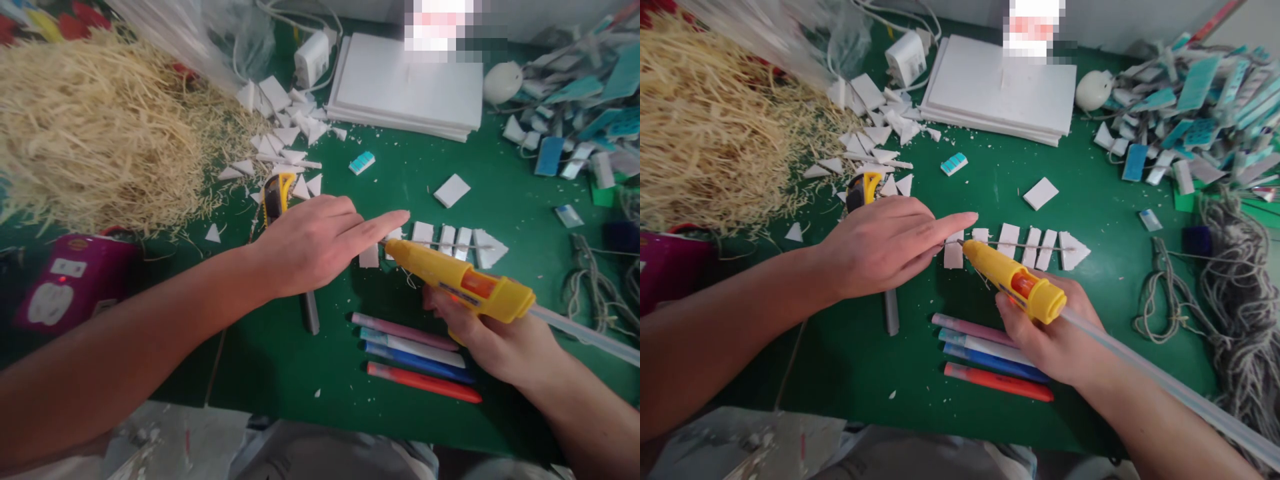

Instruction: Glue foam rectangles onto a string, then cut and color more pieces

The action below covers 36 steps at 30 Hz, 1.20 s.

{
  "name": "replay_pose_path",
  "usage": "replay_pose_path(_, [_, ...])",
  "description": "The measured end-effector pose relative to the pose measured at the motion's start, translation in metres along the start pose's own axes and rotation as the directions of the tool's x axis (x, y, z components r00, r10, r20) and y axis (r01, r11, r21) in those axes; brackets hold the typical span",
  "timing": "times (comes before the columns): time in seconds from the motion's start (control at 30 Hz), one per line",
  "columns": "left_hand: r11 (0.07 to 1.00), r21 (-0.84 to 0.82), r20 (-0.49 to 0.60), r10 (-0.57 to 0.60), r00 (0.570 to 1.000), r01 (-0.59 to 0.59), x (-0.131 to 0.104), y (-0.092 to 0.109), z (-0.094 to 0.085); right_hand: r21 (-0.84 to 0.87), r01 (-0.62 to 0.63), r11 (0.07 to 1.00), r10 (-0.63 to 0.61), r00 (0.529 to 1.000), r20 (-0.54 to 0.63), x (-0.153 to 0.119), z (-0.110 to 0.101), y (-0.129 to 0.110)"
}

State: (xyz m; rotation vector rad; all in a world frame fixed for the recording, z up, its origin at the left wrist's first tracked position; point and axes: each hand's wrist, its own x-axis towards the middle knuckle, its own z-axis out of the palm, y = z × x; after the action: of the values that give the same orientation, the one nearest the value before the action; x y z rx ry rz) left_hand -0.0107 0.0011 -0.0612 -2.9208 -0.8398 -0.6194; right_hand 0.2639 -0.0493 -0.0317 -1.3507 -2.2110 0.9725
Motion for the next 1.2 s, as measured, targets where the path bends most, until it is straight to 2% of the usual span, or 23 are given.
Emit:
replay_pose_path(0.1, [1.0,0.008,0.01,0.005,1.0,-0.005,0.0007,0.001,-0.0012,0.001,0.044,0.999,-0.044,0.999,0.018,0.005,0.0006,-0.0063])
replay_pose_path(0.23, [0.999,0.041,0.007,0.011,1.0,-0.011,0.0018,0.0019,-0.0021,0.021,0.014,1.0,-0.013,1.0,-0.004,0.0076,0.0011,-0.0112])
replay_pose_path(0.5, [0.998,0.048,-0.02,0.03,0.999,-0.029,0.0016,0.0009,-0.0018,-0.026,0.039,0.999,-0.039,0.999,-0.018,0.0067,0.0032,-0.0076])
replay_pose_path(0.6, [1.0,0.011,-0.037,-0.004,0.999,0.005,0.0028,0.0029,-0.0023,-0.033,0.045,0.998,-0.046,0.999,-0.008,0.0063,0.0031,-0.0064])
replay_pose_path(0.73, [0.994,-0.053,0.034,-0.096,0.995,0.098,0.0045,0.0074,0.0,-0.026,0.043,0.999,-0.043,0.999,-0.009,0.0055,0.0035,-0.0058])
replay_pose_path(1.2, [0.984,-0.081,0.124,-0.145,0.982,0.156,0.0062,0.0088,0.0032,0.08,0.03,0.996,-0.032,0.999,0.024,-0.0013,0.0019,-0.0032])
